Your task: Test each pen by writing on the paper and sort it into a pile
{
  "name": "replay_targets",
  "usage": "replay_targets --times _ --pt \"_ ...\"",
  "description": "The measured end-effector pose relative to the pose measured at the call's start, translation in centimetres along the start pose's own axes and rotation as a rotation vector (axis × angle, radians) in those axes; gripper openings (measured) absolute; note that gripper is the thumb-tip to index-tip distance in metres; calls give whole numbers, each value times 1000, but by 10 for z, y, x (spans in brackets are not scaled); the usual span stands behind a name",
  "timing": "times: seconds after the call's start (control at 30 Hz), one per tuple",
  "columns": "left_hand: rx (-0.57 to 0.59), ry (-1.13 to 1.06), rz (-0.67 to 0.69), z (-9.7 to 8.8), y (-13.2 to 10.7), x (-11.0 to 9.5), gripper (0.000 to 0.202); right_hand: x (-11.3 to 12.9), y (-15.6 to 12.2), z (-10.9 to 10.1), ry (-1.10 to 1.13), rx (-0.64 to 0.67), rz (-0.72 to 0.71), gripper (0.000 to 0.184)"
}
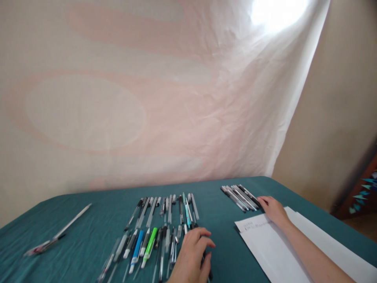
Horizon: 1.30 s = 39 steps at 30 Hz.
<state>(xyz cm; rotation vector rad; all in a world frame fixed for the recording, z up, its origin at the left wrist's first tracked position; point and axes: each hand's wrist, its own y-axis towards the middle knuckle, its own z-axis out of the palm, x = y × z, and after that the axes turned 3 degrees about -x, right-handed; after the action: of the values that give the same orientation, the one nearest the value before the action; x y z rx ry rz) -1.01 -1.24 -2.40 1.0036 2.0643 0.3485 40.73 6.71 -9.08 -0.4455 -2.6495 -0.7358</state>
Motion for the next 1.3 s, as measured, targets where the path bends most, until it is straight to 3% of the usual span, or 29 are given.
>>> replay_targets --times 0.17,0.3,0.43,0.63,0.8,1.07,1.3 --pt "13 0 11 -4 3 -3 32 12 1 -10 28 -57 -24 40" --pt "18 -10 42 -4 3 -3 32 38 1 -18 86 -57 -78 39" --pt "12 -2 77 -2 3 -2 34 90 -9 -22 184 22 -172 37" --pt "-4 15 119 1 3 0 36 192 -49 -9 446 327 -385 30" --pt "29 50 121 2 3 3 37 243 -62 18 328 334 -403 33" --pt "57 70 162 7 2 9 32 272 -59 44 195 320 -304 52" --pt "23 49 196 12 1 14 26 265 -46 47 69 396 -203 48"
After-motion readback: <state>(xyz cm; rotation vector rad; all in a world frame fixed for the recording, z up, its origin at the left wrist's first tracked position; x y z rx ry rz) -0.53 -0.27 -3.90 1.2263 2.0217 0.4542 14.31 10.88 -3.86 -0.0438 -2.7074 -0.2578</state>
